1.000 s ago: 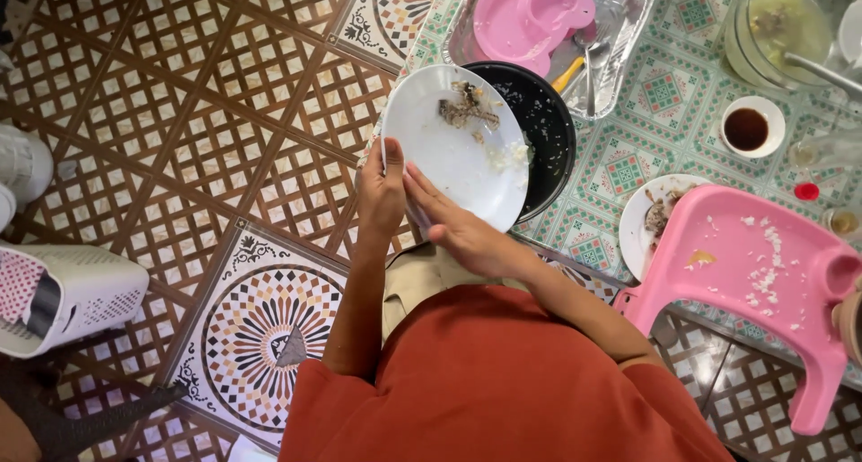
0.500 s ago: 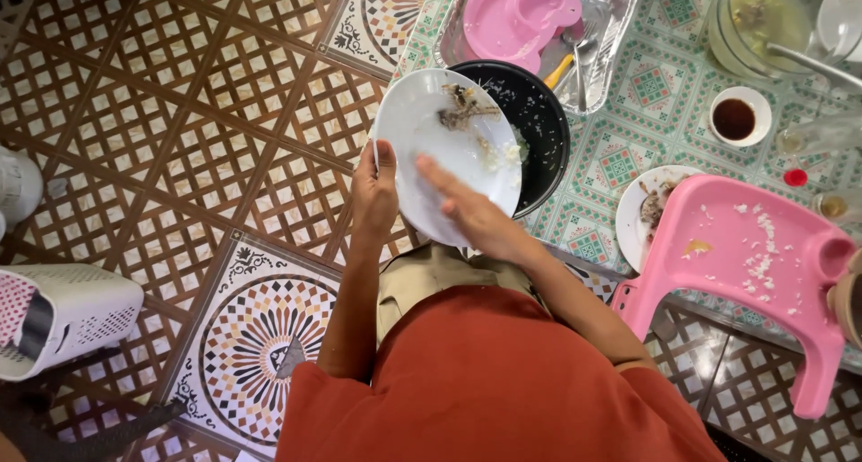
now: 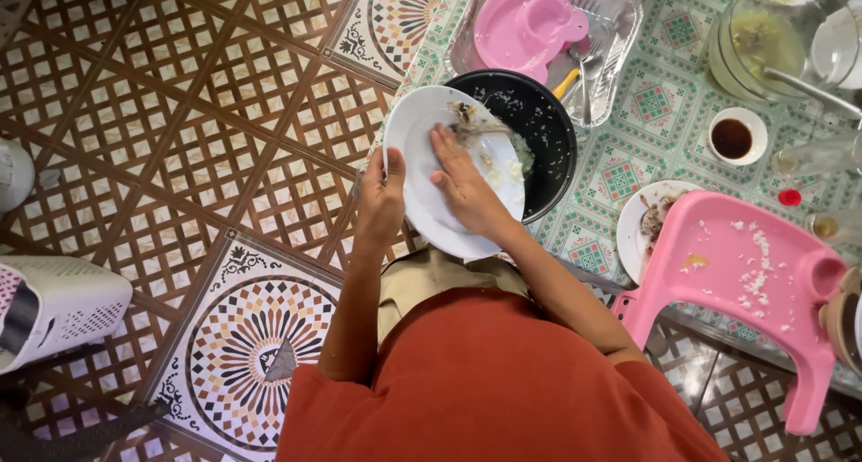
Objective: The person clears a cluttered dining table by scraping leftover food from plates and a pink tray into a black pot. They stack the cleaned plates and bowls, place cutlery into a tray, and pour remaining liquid from a glass bowl into the pot before setting the glassware aside.
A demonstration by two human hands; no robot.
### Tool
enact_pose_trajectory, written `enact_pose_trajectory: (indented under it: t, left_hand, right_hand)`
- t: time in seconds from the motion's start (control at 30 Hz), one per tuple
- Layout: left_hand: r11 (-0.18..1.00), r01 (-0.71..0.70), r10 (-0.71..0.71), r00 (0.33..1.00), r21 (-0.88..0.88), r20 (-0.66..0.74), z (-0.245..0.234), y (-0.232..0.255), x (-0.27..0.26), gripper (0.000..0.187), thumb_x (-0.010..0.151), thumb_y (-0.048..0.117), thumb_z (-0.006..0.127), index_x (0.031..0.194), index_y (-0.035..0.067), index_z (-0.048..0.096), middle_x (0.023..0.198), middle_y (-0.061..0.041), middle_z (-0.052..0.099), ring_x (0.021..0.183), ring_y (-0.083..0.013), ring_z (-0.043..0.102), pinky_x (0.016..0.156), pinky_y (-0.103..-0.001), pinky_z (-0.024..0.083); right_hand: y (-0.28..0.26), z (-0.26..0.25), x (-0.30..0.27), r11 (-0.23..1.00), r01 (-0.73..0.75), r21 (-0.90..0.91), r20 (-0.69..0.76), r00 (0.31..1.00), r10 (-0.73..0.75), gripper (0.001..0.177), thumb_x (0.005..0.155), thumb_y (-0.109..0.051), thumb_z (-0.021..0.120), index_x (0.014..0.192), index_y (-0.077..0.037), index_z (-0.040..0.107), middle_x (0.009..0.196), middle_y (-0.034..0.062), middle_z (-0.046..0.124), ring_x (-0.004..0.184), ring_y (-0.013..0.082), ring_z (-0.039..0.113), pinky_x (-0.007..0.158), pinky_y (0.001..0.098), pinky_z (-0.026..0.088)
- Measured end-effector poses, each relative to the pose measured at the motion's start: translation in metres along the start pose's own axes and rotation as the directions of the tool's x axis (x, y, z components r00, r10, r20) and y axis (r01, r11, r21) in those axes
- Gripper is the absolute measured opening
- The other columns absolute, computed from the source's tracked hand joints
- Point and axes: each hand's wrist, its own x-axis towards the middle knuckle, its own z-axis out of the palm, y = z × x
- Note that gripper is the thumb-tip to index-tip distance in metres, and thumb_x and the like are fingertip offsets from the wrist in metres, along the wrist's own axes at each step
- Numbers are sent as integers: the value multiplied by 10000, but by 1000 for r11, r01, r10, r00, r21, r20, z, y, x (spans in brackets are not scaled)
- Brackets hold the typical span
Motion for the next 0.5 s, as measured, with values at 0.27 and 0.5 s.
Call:
enact_pose_trajectory:
  t: [0.27,0.5]
  left_hand:
    - [997,48,-48,999,55,2,-20,34,-14,589,1040,639,376,1316,180,620,1000,-120,716,962,-252,674,897,-468,544]
    - [999,-54,53,997,6,64,-17,57,-29,607,1053,610,374,1319,111,594,1077,-132,704,997,-208,632,891,-416,544]
  right_hand:
    - [28,-9,-19,978,-154,-142,-115,984,139,817,1073,-610,368,1646,-57,182,1687,246,176,1560,415,135,1260,556,101]
    - [-1,6,9,954,125,-274,-133,977,-166,840,1006,-699,307,1660,-183,210,1713,95,226,1583,294,194,1278,471,190]
